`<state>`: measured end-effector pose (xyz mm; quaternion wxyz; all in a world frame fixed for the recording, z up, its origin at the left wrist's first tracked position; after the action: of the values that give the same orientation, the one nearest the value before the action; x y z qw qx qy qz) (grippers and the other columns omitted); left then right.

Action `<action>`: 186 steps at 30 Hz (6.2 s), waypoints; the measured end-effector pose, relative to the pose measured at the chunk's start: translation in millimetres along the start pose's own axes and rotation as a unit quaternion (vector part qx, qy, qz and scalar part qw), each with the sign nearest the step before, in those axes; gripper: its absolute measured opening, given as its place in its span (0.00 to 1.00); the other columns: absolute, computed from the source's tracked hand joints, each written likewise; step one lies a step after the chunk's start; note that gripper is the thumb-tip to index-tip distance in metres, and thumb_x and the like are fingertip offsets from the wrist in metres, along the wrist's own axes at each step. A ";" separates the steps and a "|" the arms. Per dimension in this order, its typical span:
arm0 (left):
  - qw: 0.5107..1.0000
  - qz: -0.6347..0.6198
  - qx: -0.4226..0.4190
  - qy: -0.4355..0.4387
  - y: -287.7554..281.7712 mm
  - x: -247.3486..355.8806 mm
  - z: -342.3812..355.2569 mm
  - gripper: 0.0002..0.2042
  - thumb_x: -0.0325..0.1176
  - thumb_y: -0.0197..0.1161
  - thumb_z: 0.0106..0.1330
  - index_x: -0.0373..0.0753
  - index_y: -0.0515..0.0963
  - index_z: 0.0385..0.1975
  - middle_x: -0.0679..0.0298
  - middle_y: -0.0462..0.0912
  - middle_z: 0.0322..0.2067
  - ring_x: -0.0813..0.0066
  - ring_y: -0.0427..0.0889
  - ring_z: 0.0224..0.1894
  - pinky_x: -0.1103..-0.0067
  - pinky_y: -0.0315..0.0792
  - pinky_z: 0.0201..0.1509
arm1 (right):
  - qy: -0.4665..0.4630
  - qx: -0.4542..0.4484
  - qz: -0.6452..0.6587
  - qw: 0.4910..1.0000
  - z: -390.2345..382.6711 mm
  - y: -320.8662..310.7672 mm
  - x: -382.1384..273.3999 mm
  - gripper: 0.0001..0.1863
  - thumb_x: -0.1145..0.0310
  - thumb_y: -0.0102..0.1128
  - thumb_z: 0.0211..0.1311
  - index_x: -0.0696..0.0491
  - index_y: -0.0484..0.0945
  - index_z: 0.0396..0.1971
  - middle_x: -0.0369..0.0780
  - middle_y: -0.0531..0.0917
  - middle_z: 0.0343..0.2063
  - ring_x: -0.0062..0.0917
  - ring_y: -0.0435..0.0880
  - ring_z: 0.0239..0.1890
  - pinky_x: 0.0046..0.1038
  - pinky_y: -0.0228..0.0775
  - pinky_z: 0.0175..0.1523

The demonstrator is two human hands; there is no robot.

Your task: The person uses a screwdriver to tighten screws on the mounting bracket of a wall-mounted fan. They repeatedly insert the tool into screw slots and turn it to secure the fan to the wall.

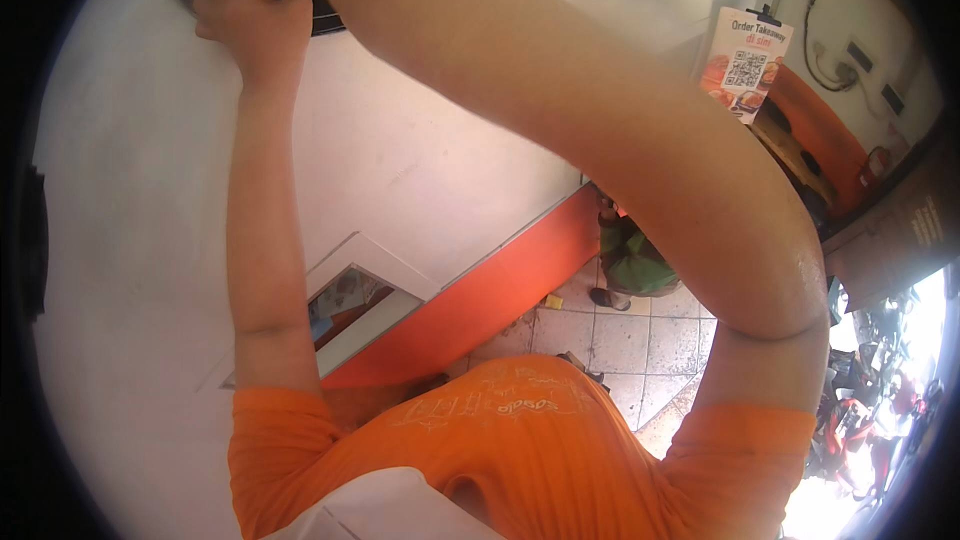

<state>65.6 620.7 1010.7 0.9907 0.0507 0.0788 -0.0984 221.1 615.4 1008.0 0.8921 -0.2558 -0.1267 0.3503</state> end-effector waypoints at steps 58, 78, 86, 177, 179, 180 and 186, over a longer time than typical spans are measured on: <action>0.999 -0.038 0.028 0.004 -9.5 -2.9 5.9 0.05 0.34 0.72 0.58 0.47 0.91 0.34 0.65 0.81 0.55 0.57 0.72 0.62 0.58 0.63 0.64 | 0.040 -0.033 -0.234 0.971 17.9 0.2 -64.0 0.07 0.75 0.60 0.64 0.55 0.87 0.31 0.46 0.90 0.28 0.40 0.93 0.34 0.37 0.85 0.39; 0.999 -0.052 0.008 0.009 -10.2 -4.4 10.1 0.05 0.33 0.73 0.57 0.46 0.90 0.33 0.66 0.80 0.54 0.58 0.71 0.60 0.58 0.63 0.62 | -0.003 -0.087 -0.273 0.958 43.0 -10.1 -65.4 0.07 0.74 0.64 0.62 0.56 0.90 0.34 0.47 0.91 0.33 0.38 0.94 0.37 0.36 0.87 0.41; 0.999 -0.034 0.003 0.004 -9.7 -2.2 11.8 0.05 0.33 0.72 0.58 0.46 0.90 0.33 0.66 0.80 0.55 0.58 0.72 0.61 0.58 0.63 0.63 | 0.018 -0.036 -0.231 0.972 27.7 -12.8 -64.8 0.08 0.76 0.62 0.62 0.60 0.84 0.40 0.51 0.88 0.39 0.43 0.93 0.38 0.40 0.86 0.41; 0.998 -0.060 0.018 -0.007 -4.1 -7.5 8.5 0.07 0.31 0.74 0.57 0.46 0.91 0.35 0.68 0.80 0.56 0.60 0.72 0.60 0.60 0.62 0.62 | -0.200 -0.114 -0.543 0.808 21.7 13.1 -78.6 0.06 0.71 0.63 0.63 0.56 0.86 0.30 0.47 0.90 0.34 0.34 0.93 0.40 0.37 0.83 0.34; 0.999 -0.051 0.016 -0.007 -2.8 -7.5 9.1 0.07 0.32 0.74 0.57 0.46 0.92 0.35 0.68 0.80 0.56 0.60 0.72 0.61 0.60 0.62 0.62 | -0.095 -0.164 -0.454 0.870 33.1 11.3 -61.4 0.08 0.71 0.62 0.64 0.55 0.88 0.28 0.48 0.90 0.33 0.34 0.93 0.39 0.38 0.83 0.35; 0.998 -0.052 0.017 -0.006 -3.0 -7.6 9.3 0.07 0.32 0.74 0.57 0.46 0.92 0.35 0.68 0.80 0.56 0.60 0.72 0.60 0.60 0.62 0.62 | -0.041 -0.188 -0.405 0.894 37.9 10.9 -51.2 0.09 0.70 0.62 0.64 0.55 0.89 0.27 0.48 0.90 0.32 0.34 0.93 0.39 0.38 0.84 0.36; 0.999 -0.051 0.016 -0.003 -8.7 -5.8 10.8 0.07 0.32 0.74 0.57 0.47 0.92 0.35 0.67 0.79 0.56 0.60 0.72 0.60 0.60 0.63 0.61 | 0.036 -0.201 -0.306 0.930 67.9 9.7 -32.2 0.12 0.70 0.58 0.68 0.56 0.89 0.28 0.55 0.89 0.32 0.48 0.91 0.42 0.40 0.84 0.45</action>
<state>59.8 612.0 1021.6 0.9837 0.0622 0.0770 -0.1500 164.8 624.3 1058.1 0.8898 -0.3913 -0.2342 0.0177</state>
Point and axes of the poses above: each hand's wrist, its own z-axis towards the middle knuckle, its own y-axis out of the palm, x = y × z, the point moved 10 cm from there along z, towards the middle knuckle
